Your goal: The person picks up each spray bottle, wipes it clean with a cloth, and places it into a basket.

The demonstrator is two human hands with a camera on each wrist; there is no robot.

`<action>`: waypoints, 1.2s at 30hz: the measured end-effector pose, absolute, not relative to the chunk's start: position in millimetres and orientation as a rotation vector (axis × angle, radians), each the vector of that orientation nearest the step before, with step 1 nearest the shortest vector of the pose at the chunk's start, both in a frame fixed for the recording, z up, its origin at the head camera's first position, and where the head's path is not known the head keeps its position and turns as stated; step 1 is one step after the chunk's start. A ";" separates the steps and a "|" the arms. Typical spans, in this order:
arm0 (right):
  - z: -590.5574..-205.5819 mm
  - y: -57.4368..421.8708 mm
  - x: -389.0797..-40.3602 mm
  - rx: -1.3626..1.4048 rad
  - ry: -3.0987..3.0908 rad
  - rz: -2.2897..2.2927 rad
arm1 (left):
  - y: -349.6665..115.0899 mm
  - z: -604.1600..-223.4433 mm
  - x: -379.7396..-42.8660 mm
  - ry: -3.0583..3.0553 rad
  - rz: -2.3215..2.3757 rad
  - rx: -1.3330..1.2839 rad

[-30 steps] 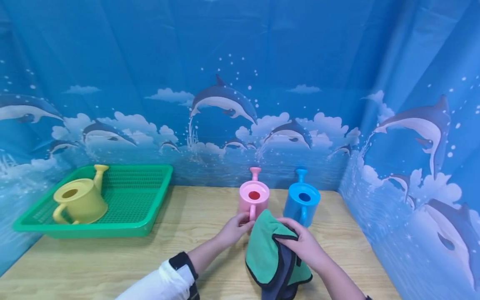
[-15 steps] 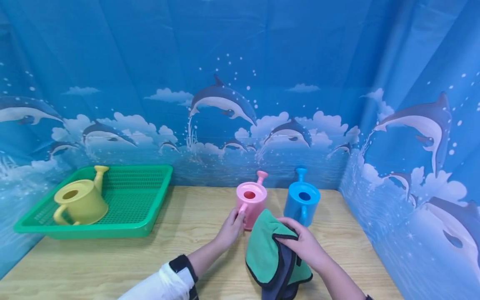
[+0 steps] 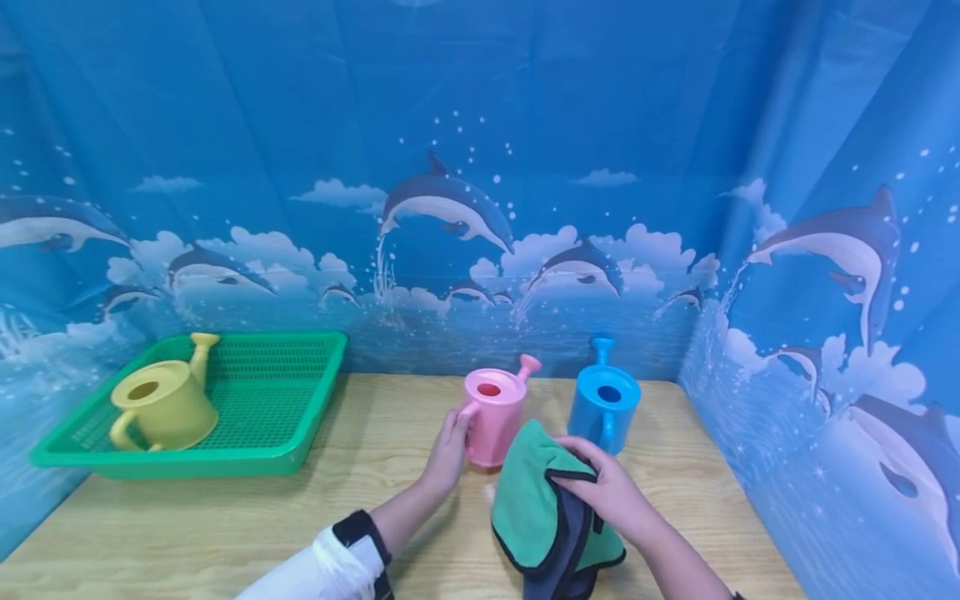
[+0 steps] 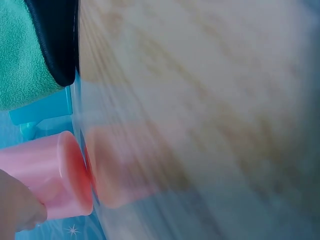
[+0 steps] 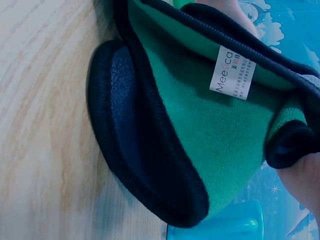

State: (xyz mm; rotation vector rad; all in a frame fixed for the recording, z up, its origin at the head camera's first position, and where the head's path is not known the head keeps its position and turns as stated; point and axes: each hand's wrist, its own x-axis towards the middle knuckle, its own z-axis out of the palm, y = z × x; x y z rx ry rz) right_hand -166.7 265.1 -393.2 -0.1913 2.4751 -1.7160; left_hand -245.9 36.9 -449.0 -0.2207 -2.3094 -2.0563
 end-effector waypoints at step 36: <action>-378.1 253.2 -162.0 -0.197 2.681 -1.718 | -12.2 -402.7 -227.1 -2.164 -2.306 -0.008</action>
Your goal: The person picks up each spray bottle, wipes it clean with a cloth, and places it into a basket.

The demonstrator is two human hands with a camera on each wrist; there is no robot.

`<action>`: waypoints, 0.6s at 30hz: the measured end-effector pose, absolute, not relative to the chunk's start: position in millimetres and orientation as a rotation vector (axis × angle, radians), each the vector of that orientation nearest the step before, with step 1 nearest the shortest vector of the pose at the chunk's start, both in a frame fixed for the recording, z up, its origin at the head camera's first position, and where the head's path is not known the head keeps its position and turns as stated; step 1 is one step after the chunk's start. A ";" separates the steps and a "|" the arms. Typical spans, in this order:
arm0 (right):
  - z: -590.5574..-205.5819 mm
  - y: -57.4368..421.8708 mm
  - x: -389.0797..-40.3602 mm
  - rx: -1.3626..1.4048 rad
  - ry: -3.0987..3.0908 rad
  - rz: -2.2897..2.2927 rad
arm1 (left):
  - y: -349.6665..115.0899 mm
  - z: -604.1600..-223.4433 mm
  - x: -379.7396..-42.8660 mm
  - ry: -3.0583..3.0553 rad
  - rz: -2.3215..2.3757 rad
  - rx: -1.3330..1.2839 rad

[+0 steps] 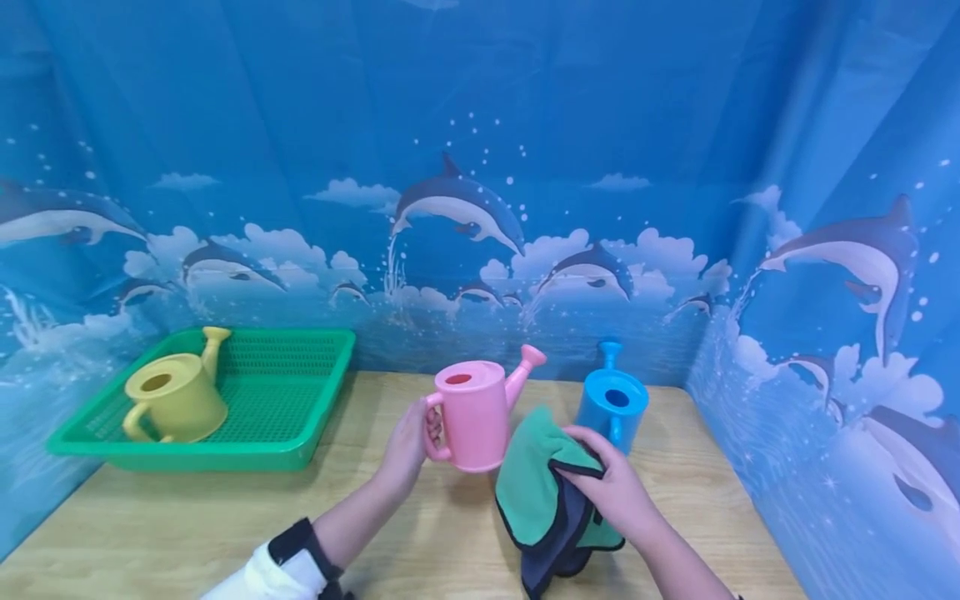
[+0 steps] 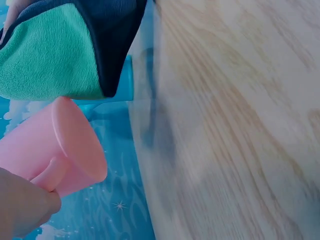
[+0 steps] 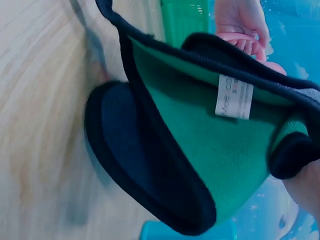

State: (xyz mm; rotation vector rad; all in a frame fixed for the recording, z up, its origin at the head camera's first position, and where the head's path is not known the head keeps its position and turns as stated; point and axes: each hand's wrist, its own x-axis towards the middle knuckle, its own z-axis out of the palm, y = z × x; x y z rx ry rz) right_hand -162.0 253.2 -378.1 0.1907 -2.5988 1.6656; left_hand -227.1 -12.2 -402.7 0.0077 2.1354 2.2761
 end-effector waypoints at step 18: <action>-349.6 214.7 -153.4 0.200 -2.094 1.261 | -20.8 -390.7 -206.7 1.795 2.370 0.073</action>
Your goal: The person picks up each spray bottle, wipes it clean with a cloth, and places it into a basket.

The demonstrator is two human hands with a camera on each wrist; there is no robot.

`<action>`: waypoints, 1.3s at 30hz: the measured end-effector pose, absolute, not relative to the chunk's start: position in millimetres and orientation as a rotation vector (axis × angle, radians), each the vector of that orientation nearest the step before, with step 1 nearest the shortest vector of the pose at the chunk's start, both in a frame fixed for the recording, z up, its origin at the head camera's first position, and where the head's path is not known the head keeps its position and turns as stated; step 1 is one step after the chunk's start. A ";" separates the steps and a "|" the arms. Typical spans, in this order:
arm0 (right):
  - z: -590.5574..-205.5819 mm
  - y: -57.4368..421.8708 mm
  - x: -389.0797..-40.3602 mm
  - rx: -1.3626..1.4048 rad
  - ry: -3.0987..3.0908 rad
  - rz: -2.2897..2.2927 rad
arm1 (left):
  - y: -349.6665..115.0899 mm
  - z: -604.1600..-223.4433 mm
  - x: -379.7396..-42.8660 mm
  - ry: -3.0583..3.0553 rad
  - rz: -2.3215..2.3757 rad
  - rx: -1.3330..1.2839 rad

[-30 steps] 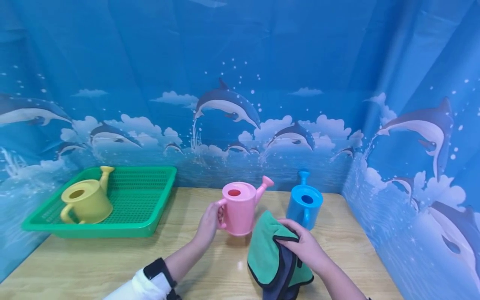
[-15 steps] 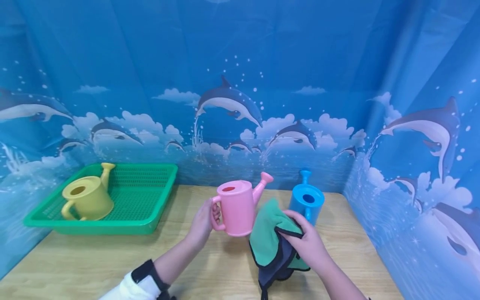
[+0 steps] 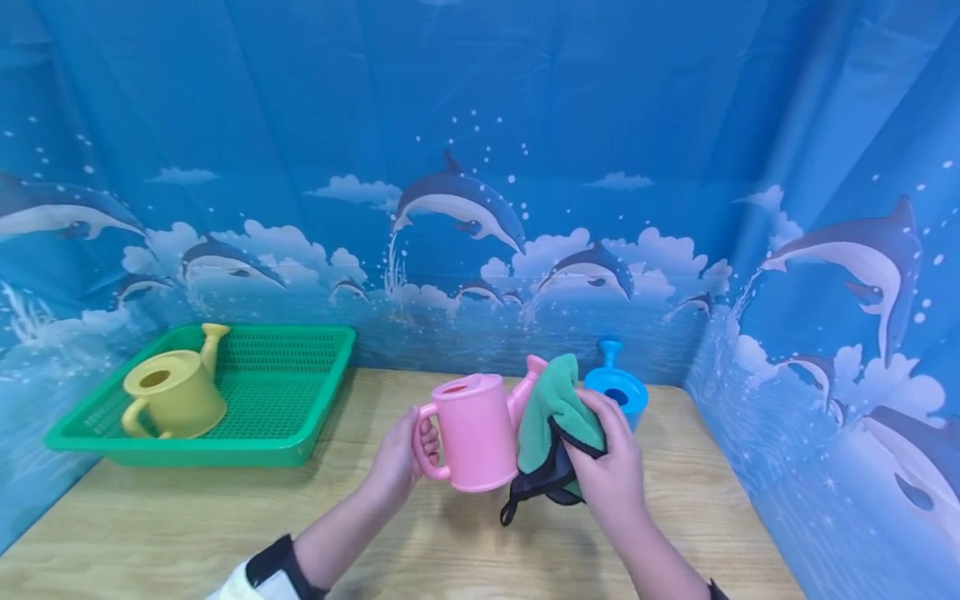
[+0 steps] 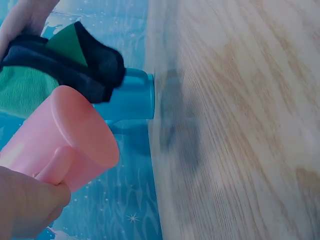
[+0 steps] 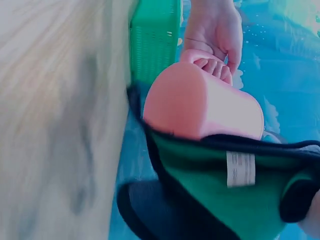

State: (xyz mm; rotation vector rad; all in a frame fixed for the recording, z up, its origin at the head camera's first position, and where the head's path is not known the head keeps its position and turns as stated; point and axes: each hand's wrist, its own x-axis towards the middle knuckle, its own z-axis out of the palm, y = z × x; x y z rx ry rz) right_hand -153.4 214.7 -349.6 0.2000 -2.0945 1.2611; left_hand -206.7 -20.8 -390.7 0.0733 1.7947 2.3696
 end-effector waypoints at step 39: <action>-390.5 161.4 -151.2 0.859 -2.137 0.154 | -10.5 -386.4 -197.2 1.880 2.361 0.211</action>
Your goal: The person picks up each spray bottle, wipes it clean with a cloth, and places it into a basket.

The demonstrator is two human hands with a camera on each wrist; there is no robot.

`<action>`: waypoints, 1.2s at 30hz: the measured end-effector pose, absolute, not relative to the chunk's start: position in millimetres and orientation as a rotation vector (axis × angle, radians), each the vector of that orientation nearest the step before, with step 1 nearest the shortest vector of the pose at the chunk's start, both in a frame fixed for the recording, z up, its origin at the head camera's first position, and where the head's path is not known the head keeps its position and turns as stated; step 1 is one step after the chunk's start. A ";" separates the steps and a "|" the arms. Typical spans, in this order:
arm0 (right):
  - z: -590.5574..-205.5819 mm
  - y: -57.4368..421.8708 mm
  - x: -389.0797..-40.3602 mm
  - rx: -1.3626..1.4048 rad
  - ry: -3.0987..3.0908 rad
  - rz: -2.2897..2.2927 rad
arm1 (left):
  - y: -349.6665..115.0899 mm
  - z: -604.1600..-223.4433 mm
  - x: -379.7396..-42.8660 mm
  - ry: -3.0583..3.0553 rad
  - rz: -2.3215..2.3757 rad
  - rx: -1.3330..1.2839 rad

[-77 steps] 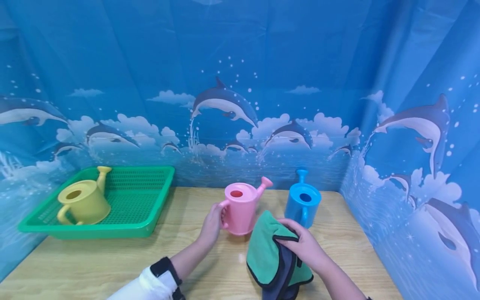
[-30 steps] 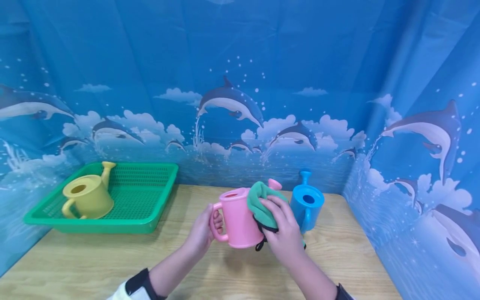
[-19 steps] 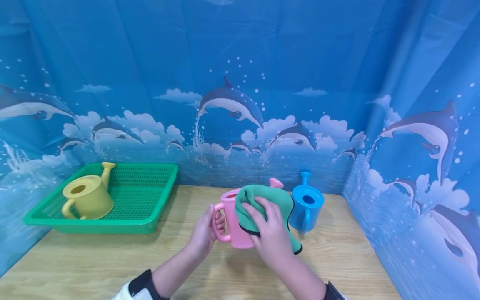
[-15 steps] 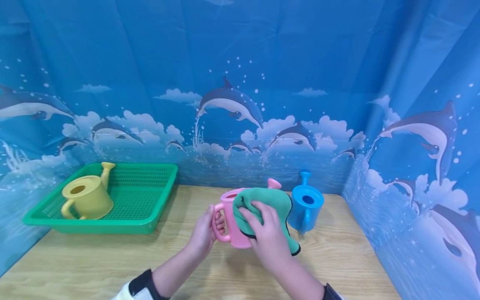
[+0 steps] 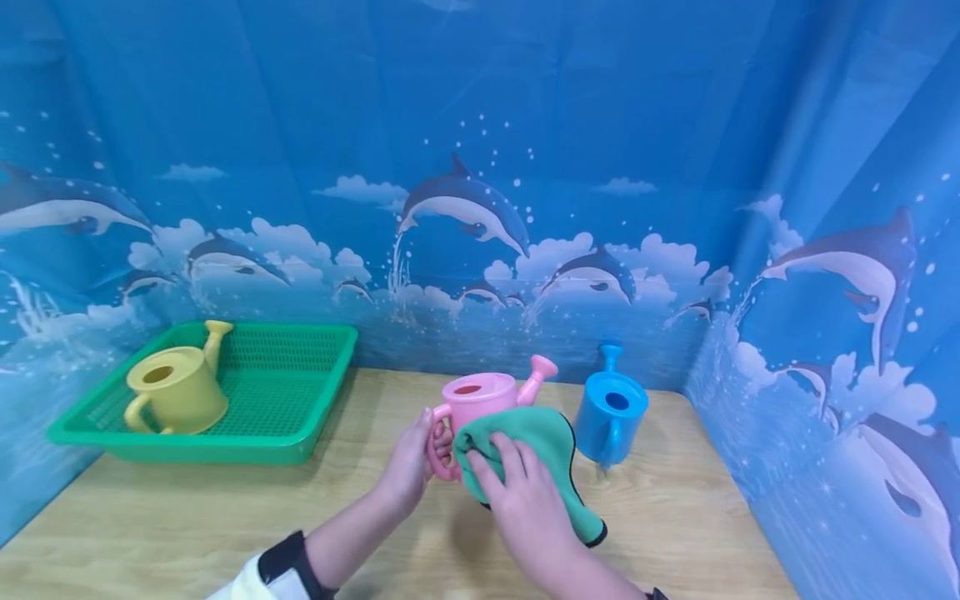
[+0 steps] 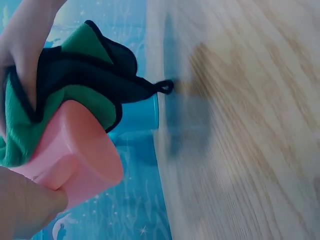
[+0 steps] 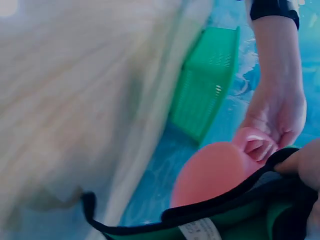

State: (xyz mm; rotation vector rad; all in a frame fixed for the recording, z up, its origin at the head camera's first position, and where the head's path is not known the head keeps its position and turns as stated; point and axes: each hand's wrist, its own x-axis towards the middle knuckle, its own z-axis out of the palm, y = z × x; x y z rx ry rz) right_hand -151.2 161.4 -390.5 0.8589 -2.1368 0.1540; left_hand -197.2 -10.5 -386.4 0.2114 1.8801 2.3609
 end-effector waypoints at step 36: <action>-354.3 183.0 -159.5 0.494 -2.317 0.987 | -24.9 -369.4 -198.1 1.776 2.428 0.121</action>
